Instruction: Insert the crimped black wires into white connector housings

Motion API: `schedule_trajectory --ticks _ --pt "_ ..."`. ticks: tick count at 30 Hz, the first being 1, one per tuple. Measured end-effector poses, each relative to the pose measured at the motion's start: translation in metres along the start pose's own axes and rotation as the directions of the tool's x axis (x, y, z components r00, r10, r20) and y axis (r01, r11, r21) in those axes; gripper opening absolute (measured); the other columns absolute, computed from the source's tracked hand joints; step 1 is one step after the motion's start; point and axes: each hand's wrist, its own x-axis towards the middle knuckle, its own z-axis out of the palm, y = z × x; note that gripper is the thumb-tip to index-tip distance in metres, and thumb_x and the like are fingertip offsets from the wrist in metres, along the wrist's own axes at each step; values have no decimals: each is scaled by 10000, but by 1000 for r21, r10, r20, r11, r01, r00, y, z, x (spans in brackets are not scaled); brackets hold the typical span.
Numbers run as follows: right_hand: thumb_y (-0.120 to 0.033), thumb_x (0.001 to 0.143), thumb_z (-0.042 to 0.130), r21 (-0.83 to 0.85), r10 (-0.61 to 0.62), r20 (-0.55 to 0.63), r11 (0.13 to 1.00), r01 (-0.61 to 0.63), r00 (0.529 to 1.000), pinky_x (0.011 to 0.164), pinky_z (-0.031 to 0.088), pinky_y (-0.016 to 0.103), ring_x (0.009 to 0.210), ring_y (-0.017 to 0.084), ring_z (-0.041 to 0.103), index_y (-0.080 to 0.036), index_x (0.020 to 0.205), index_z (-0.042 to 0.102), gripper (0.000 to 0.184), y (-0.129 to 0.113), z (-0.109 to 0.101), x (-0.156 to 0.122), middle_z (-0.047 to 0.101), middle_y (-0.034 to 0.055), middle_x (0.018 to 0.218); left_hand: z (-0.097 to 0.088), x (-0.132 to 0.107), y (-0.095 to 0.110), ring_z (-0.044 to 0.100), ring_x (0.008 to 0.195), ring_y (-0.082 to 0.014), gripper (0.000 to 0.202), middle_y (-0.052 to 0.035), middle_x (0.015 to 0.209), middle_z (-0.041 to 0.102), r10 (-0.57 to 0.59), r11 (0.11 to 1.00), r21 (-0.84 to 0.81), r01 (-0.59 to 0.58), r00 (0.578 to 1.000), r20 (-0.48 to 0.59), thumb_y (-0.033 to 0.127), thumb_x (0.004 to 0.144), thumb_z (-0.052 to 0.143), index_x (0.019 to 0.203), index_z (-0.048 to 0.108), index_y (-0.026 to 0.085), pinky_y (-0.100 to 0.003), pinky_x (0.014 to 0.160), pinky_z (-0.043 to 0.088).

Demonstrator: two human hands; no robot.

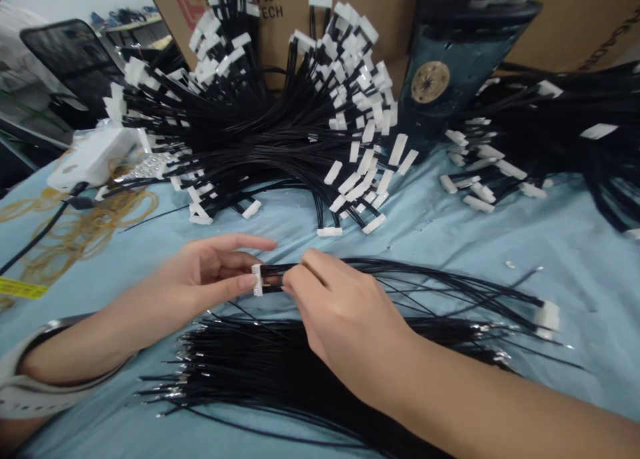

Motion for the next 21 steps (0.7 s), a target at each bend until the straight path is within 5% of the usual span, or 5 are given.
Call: schedule_trajectory --ticks 21 --pt "-109 891 469 91 -32 29 995 29 999 630 465 252 693 124 532 -139 846 624 165 3 0 1 566 35 785 -1 1 -1 639 779 -153 351 -12 840 705 -18 1000 -17 18 1000 5 186 813 609 1160 563 216 -231 632 438"
